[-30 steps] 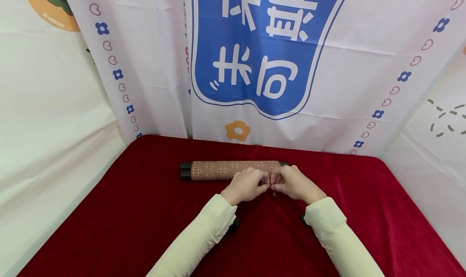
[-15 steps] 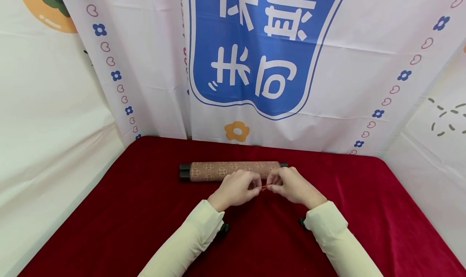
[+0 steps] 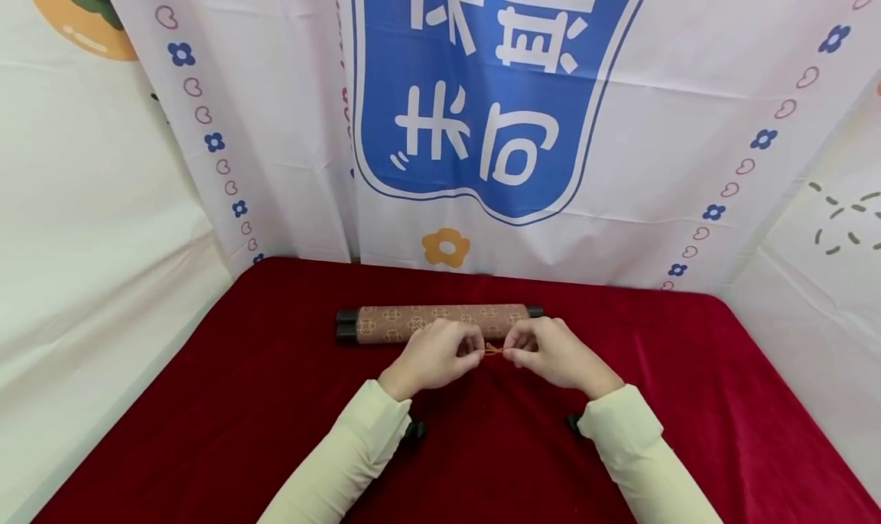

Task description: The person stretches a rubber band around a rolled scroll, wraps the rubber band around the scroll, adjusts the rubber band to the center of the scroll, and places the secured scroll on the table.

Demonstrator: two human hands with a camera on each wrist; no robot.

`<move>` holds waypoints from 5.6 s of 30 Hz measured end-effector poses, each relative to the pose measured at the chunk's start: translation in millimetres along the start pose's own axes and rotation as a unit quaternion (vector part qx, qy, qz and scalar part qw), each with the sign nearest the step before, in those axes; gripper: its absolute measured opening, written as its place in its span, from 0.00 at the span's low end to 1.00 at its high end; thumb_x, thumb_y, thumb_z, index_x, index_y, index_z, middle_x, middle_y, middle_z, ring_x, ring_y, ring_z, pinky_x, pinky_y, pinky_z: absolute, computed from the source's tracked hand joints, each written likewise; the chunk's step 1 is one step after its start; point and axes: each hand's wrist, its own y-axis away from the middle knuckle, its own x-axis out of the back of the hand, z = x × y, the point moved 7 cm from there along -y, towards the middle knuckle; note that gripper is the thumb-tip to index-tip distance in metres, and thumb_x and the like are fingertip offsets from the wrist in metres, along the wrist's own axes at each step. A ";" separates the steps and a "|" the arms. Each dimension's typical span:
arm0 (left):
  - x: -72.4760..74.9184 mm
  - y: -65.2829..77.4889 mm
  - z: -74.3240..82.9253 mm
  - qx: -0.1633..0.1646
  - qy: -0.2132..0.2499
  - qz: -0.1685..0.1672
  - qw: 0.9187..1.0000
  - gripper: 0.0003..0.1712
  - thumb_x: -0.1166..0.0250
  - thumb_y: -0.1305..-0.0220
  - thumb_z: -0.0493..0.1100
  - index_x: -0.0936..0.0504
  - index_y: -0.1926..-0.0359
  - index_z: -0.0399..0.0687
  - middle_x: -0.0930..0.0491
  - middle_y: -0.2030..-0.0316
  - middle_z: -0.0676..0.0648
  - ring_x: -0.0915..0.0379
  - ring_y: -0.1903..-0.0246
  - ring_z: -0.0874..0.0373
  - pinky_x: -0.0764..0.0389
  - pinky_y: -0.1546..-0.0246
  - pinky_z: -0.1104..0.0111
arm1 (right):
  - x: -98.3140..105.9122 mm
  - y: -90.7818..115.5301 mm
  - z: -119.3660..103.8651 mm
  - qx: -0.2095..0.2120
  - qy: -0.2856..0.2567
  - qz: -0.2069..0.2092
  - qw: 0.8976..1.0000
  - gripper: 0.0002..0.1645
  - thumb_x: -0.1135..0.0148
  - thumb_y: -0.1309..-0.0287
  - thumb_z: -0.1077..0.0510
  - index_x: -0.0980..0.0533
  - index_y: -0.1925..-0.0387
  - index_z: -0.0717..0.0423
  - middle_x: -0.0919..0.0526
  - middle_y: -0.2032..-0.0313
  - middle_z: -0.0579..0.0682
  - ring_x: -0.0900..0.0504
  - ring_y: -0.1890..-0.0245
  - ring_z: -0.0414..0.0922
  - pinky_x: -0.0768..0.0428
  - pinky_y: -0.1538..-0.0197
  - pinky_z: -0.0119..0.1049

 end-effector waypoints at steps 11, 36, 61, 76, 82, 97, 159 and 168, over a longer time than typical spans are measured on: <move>9.8 2.0 -0.9 -0.005 0.009 0.000 1.000 0.06 0.33 0.28 0.44 0.11 0.63 0.54 0.17 0.73 0.61 0.25 0.74 0.69 0.23 0.75 0.71 | 1.2 3.1 11.7 -0.007 -0.085 -0.028 0.996 0.05 0.33 0.30 0.59 0.15 0.60 0.58 0.12 0.66 0.50 0.12 0.65 0.48 0.14 0.59 0.34; 34.3 6.0 -11.6 0.006 -0.011 0.019 1.000 0.06 0.33 0.32 0.45 0.16 0.68 0.64 0.17 0.70 0.63 0.24 0.69 0.69 0.23 0.70 0.69 | 21.1 6.8 29.3 -0.054 -0.155 0.010 0.986 0.05 0.37 0.30 0.63 0.17 0.59 0.61 0.13 0.60 0.60 0.12 0.61 0.55 0.12 0.52 0.48; 30.4 5.9 14.6 -0.024 -0.046 0.020 0.998 0.07 0.32 0.31 0.45 0.17 0.68 0.63 0.18 0.72 0.63 0.21 0.69 0.66 0.26 0.76 0.70 | 3.3 1.9 -7.8 -0.016 -0.114 0.013 0.993 0.06 0.37 0.30 0.59 0.18 0.61 0.58 0.12 0.67 0.54 0.14 0.67 0.48 0.16 0.61 0.35; 58.4 11.4 -31.0 0.036 -0.034 0.061 0.997 0.07 0.33 0.35 0.42 0.18 0.70 0.59 0.19 0.73 0.58 0.27 0.76 0.65 0.26 0.77 0.68 | 31.6 10.9 41.4 -0.066 -0.122 0.052 0.989 0.08 0.42 0.28 0.61 0.19 0.59 0.62 0.13 0.60 0.63 0.13 0.63 0.52 0.13 0.56 0.40; 61.2 11.6 -37.0 0.048 -0.018 0.058 0.997 0.06 0.33 0.35 0.42 0.17 0.70 0.60 0.19 0.74 0.58 0.25 0.74 0.64 0.25 0.76 0.67 | 36.3 14.0 49.8 -0.077 -0.139 0.055 0.986 0.09 0.42 0.26 0.62 0.19 0.58 0.64 0.14 0.60 0.64 0.13 0.62 0.58 0.13 0.54 0.43; 39.5 7.9 -13.5 0.022 -0.026 0.016 0.999 0.08 0.33 0.31 0.44 0.18 0.69 0.62 0.17 0.69 0.61 0.26 0.72 0.67 0.25 0.74 0.68 | 22.4 9.4 34.0 -0.063 -0.130 0.030 0.989 0.07 0.39 0.29 0.61 0.18 0.58 0.62 0.13 0.62 0.57 0.13 0.63 0.48 0.14 0.56 0.37; 18.5 2.6 -15.8 -0.037 0.017 -0.073 0.997 0.09 0.32 0.30 0.37 0.15 0.51 0.40 0.13 0.57 0.47 0.16 0.57 0.56 0.15 0.50 0.61 | 51.4 18.5 30.6 -0.045 -0.037 0.108 0.992 0.06 0.31 0.34 0.58 0.17 0.61 0.58 0.12 0.65 0.48 0.15 0.64 0.42 0.17 0.56 0.34; 23.5 -3.0 -18.1 -0.046 -0.012 -0.075 0.996 0.16 0.32 0.31 0.37 0.19 0.45 0.38 0.15 0.48 0.42 0.17 0.47 0.49 0.17 0.42 0.56 | 59.2 20.8 28.7 -0.045 0.003 0.128 0.991 0.03 0.29 0.37 0.60 0.17 0.65 0.55 0.12 0.68 0.48 0.15 0.68 0.41 0.17 0.60 0.32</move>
